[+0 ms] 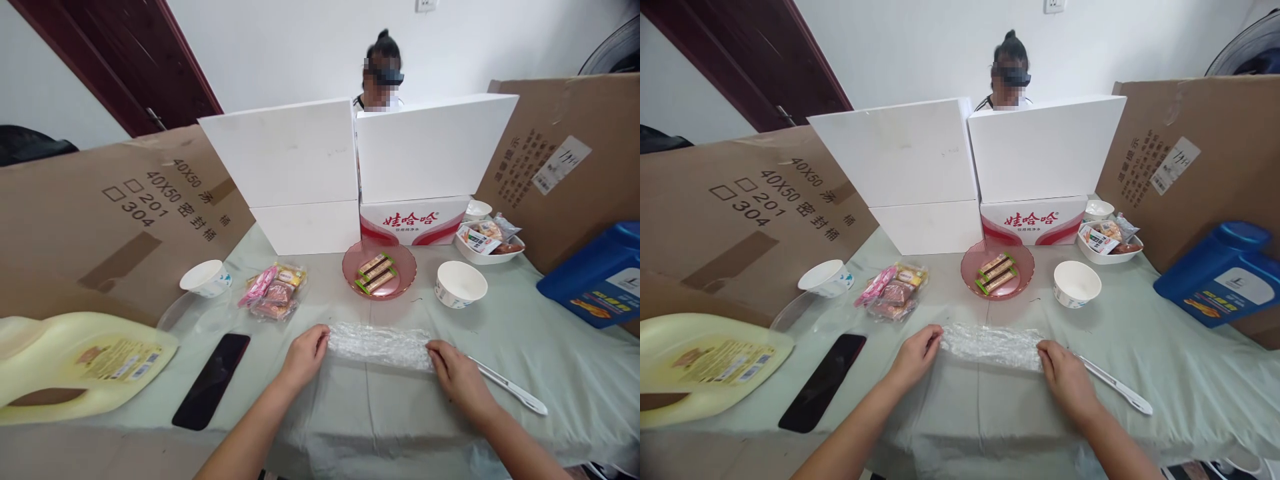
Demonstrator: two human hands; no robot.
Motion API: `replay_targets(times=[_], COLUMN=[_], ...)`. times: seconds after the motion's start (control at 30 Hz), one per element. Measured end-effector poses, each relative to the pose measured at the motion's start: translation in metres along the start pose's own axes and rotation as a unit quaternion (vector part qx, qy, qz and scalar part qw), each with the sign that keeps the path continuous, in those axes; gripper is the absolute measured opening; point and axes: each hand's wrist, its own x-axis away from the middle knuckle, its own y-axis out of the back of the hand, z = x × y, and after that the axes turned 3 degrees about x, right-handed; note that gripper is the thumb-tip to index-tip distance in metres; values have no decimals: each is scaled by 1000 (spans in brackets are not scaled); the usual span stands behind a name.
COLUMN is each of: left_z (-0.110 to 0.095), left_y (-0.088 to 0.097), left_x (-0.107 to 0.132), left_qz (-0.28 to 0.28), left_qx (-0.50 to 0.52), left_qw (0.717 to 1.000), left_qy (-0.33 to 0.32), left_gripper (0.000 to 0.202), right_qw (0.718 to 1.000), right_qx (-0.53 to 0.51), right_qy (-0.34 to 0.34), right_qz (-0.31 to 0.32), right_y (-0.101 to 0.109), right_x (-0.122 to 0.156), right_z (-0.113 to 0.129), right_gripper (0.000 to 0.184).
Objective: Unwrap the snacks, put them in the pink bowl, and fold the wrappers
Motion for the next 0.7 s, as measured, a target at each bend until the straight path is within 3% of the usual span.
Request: replay_targets(times=[0.17,0.33,0.53,0.63,0.7], left_z=[5,6,-2,-13,-25], left_y=[-19,-30,-23,-7,-3], left_x=[-20,-23,-27,-28,-28], left_qz=[16,26,38,-24,-87], left_qx=[-131,-177,-214,-233,-226], left_qw=[990,982,973,970,970], left_qy=[47,66,81,67,35], left_gripper=[16,17,16,17,23], right_qw=[986,976,968,969,971], right_qx=[157,202,232,236,217], right_qy=[-54,-73,-85,-63,-6], right_qz=[26,33,34,-32,-96], right_y=[-19,-27,-22,-9,-4], right_x=[-23,-28,-31,-32,-32], right_z=[0,4,4,5,12], right_gripper=[28,26,26,28,32])
